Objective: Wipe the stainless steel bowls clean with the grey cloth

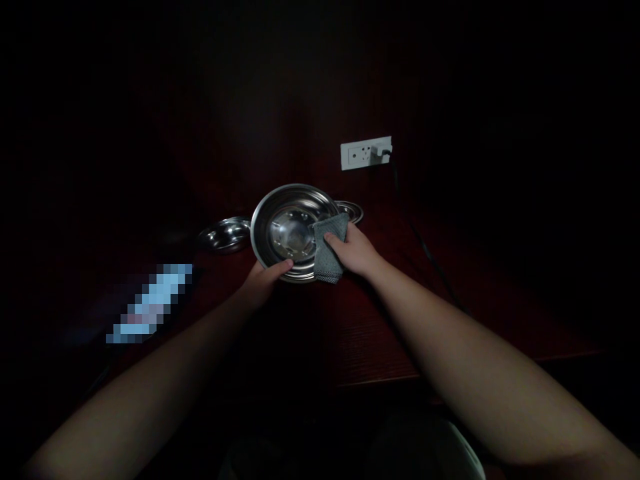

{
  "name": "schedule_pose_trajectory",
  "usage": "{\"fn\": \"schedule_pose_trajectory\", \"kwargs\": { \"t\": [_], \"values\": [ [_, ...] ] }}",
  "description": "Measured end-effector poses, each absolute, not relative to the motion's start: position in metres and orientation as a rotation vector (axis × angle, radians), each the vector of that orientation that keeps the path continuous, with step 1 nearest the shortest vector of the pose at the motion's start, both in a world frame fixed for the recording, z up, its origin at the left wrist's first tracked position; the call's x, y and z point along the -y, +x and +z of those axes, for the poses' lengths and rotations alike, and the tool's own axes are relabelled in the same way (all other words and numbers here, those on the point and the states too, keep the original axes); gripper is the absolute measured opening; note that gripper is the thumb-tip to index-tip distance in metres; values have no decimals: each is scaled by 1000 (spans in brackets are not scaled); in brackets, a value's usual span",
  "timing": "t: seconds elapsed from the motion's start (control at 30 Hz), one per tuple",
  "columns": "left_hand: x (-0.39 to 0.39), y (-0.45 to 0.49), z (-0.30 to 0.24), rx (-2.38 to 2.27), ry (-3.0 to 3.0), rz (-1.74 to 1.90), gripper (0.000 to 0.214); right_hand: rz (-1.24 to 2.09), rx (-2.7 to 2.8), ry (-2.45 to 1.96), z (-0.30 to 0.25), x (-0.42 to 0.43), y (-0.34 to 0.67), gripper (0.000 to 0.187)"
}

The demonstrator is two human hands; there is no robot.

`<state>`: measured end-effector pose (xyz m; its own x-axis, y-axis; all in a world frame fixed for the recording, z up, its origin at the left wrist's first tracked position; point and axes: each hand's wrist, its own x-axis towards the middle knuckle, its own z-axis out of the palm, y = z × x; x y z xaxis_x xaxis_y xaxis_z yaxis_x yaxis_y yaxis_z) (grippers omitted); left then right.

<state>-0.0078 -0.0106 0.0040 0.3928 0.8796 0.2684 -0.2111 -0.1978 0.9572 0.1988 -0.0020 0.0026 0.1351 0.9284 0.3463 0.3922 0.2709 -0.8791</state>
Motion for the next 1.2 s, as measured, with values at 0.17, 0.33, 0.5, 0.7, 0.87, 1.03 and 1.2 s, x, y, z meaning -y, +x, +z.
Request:
{"fn": "schedule_pose_trajectory", "kwargs": {
  "t": [0.17, 0.33, 0.5, 0.7, 0.87, 1.03, 1.2],
  "values": [
    [12, -7, 6, -617, 1448, 1117, 63, 611, 1376, -1344, 2, 2, 198, 37],
    [15, -7, 9, -566, 1477, 1066, 64, 520, 1344, -1379, 5, 3, 197, 39],
    [17, -8, 8, -533, 1496, 1052, 65, 504, 1309, -1393, 6, 2, 198, 40],
    [17, -7, 5, -543, 1496, 1062, 67, 509, 1319, -1365, 3, 1, 199, 41],
    [17, -6, 7, -544, 1509, 1079, 65, 537, 1338, -1354, 3, 0, 200, 39],
    [17, -6, 8, -533, 1520, 1073, 63, 549, 1337, -1303, 2, 0, 199, 38],
    [16, -6, 7, -536, 1512, 1087, 62, 510, 1327, -1304, 5, 3, 199, 35]
  ]
}}
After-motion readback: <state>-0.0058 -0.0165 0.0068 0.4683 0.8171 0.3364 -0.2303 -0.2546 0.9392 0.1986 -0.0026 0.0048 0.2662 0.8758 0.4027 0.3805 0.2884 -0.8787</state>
